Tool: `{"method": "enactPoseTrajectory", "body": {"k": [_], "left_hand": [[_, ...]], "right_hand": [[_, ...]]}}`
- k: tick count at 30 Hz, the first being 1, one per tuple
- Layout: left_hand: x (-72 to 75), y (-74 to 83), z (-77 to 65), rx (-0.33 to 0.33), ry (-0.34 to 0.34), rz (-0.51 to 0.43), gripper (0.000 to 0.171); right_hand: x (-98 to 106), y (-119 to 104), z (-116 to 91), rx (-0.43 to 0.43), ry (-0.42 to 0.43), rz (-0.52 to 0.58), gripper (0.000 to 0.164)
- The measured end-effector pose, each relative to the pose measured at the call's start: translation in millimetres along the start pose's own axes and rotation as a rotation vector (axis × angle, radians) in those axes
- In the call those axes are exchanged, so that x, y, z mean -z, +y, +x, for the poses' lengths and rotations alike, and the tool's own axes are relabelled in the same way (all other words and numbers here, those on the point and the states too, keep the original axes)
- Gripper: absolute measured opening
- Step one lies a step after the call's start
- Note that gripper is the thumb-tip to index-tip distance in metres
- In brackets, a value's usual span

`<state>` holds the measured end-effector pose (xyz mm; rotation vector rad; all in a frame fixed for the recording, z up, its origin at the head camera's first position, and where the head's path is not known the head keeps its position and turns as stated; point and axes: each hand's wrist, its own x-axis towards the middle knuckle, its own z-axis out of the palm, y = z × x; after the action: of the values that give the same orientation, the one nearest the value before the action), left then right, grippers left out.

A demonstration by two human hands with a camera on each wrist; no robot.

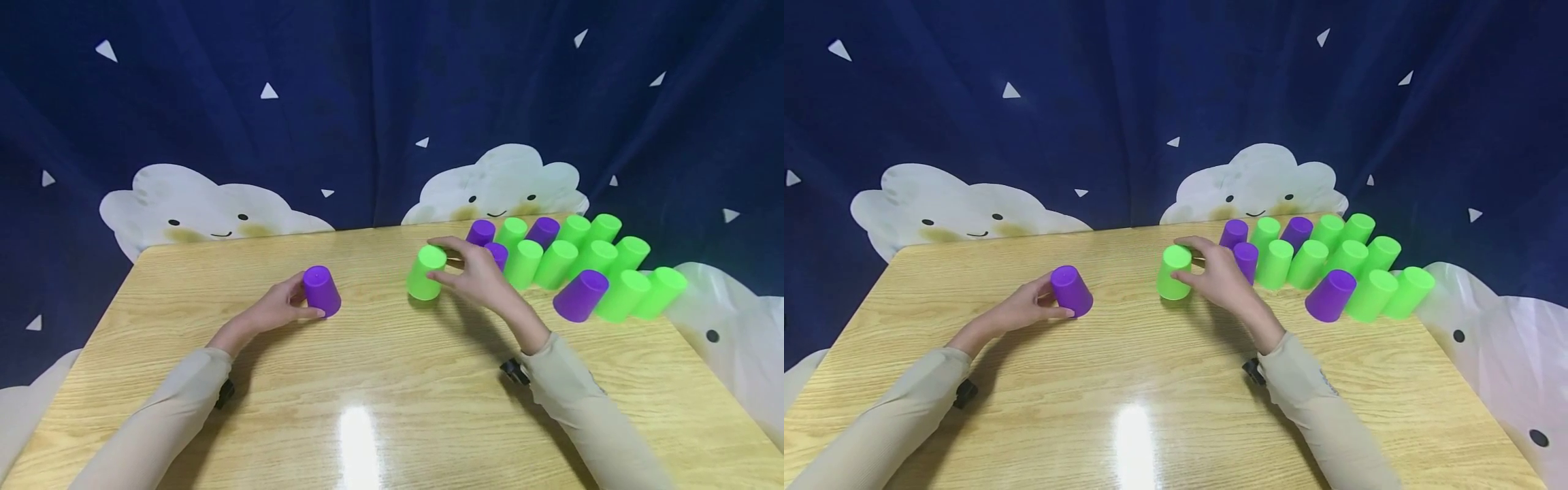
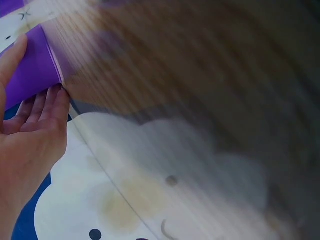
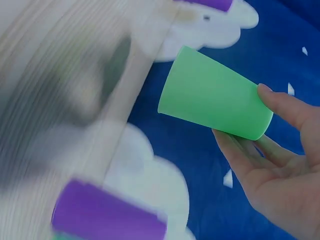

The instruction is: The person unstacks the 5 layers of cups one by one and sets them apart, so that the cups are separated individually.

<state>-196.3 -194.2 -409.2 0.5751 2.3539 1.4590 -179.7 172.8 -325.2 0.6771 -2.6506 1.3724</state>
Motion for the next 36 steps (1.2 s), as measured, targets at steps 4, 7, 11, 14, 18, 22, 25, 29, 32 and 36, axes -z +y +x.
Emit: {"method": "enactPoseTrajectory", "body": {"k": [4,7,11,14,18,22,25,29,32,36], "left_hand": [[0.8,-3.0,0.8,0.012,0.002,-0.031,0.08],[1.0,-4.6,0.9,0.007,0.002,-0.029,0.081],[0.6,-4.6,0.7,0.012,-0.001,-0.022,0.082],[0.1,-4.3,0.6,0.015,-0.005,-0.02,0.082],[-0.5,-4.6,0.9,0.022,0.0,-0.022,0.082],[-1.7,-3.8,1.1,0.02,-0.003,-0.029,0.081],[-2.6,-3.2,1.1,0.017,-0.01,-0.034,0.08],[-3.0,-3.6,1.5,0.019,-0.008,-0.023,0.081],[-2.4,-3.6,1.5,0.011,-0.002,-0.011,0.081],[-1.5,-3.5,1.6,0.005,0.009,-0.007,0.08]], "right_hand": [[31.0,14.7,-20.3,-0.045,0.067,-0.041,0.051],[52.6,27.5,-38.1,-0.089,0.11,-0.085,0.05],[77.2,41.8,-62.9,-0.161,0.146,-0.148,0.05],[90.3,49.9,-79.0,-0.213,0.168,-0.196,0.051],[99.3,58.8,-91.6,-0.226,0.198,-0.246,0.049],[102.9,67.8,-98.1,-0.204,0.215,-0.285,0.05],[104.1,74.3,-102.4,-0.185,0.219,-0.315,0.05],[104.5,80.0,-104.7,-0.153,0.233,-0.348,0.048],[103.6,81.4,-104.3,-0.144,0.247,-0.354,0.047],[101.5,81.1,-103.4,-0.151,0.253,-0.342,0.047]]}}
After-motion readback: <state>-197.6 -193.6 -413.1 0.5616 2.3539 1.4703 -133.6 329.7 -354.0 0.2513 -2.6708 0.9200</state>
